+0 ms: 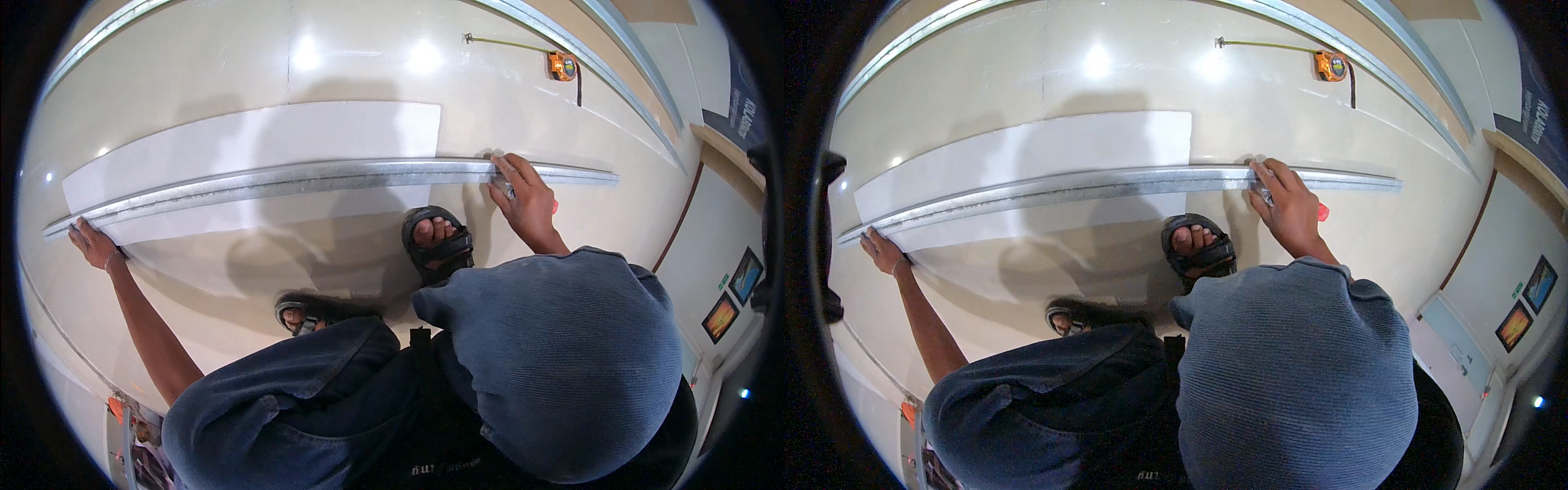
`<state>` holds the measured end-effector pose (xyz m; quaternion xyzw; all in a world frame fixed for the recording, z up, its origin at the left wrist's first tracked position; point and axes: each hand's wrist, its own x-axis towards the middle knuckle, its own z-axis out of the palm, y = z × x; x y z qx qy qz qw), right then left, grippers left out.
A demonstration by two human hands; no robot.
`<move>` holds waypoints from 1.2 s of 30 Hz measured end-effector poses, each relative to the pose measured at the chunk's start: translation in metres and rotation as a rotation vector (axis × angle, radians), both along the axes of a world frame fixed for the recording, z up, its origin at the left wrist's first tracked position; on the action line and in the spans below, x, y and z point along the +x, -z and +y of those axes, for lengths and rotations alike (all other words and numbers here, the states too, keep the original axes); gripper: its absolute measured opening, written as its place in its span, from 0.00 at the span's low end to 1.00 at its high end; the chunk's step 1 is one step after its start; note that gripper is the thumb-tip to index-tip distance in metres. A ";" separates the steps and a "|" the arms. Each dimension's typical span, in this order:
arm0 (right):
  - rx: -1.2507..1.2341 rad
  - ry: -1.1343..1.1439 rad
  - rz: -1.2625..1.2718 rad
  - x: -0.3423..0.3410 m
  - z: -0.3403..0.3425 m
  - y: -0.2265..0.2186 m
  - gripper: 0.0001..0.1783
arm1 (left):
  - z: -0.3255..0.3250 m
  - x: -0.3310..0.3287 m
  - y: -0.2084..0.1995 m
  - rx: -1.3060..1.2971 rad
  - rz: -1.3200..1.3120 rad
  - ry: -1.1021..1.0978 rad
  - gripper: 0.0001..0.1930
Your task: The person measures and marks white panels and cardboard using a tape measure and utility knife. They use a metal straight edge to guide the cuts and separate the pieces. The person works on the floor, handling multiple panels and cardboard pieces sequentially.
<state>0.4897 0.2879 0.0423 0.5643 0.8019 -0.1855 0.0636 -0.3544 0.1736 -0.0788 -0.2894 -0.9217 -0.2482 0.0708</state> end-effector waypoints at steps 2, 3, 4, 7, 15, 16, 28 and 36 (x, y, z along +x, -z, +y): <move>0.038 -0.012 -0.007 0.000 0.003 0.003 0.31 | -0.001 -0.001 0.000 -0.009 -0.008 -0.015 0.44; 0.037 -0.027 -0.004 0.001 0.003 0.004 0.31 | -0.001 -0.001 0.000 -0.017 0.005 -0.009 0.43; 0.032 -0.033 -0.005 0.002 0.003 0.005 0.31 | -0.001 -0.002 0.001 -0.023 0.001 -0.019 0.43; 0.005 -0.018 -0.016 0.003 -0.001 0.004 0.31 | 0.000 -0.004 0.001 -0.032 0.006 -0.017 0.43; 0.035 -0.030 -0.015 0.001 -0.001 0.006 0.31 | -0.002 -0.010 0.002 -0.033 0.023 0.012 0.43; 0.032 -0.027 -0.006 0.001 -0.001 0.006 0.31 | -0.003 -0.010 0.002 -0.031 0.015 0.000 0.43; 0.018 -0.017 -0.021 0.002 0.001 0.008 0.30 | -0.003 -0.013 0.001 -0.026 0.049 0.014 0.43; -0.005 -0.010 -0.006 0.002 0.002 0.007 0.31 | -0.001 -0.008 -0.002 -0.014 0.034 -0.005 0.43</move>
